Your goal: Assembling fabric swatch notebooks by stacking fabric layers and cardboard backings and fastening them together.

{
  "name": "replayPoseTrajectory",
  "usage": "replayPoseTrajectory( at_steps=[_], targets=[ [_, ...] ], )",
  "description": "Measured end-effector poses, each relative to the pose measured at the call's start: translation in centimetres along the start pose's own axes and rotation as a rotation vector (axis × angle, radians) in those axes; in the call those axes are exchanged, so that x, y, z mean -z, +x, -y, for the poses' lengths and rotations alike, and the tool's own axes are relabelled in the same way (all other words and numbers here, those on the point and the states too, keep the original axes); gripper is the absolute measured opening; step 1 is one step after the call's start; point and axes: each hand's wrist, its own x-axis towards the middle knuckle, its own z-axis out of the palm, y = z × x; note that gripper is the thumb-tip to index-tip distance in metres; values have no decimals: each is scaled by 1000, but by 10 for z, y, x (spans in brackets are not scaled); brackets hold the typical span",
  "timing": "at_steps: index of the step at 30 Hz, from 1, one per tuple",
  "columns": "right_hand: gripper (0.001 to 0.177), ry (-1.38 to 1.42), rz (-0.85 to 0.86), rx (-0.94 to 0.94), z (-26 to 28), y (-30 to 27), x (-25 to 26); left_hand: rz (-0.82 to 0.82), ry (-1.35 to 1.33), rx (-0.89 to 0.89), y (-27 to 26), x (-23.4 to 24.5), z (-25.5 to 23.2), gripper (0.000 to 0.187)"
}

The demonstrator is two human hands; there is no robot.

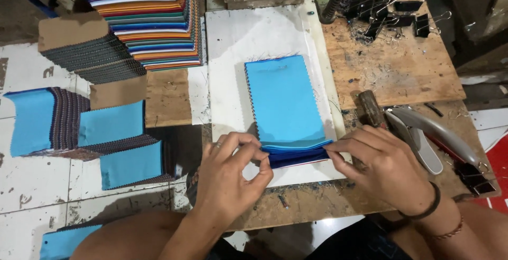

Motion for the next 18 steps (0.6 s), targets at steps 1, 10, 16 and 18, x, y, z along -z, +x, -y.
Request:
replayPoseTrajectory(
  at_steps=[1,10,16,18],
  targets=[
    [20,-2,-1,-1,-1,-1,1,0,-1,-2,0,0,0,8],
    [18,161,33,19,-4,-5,7,23,-24,-88,1,11,-5,9],
    [14,188,0,34,3,0,9,79,-13,-88,0,16,-6,16],
    [10,226,-12,-15,7,1,11,48,65,-114,-1,18,-9,14]
  ],
)
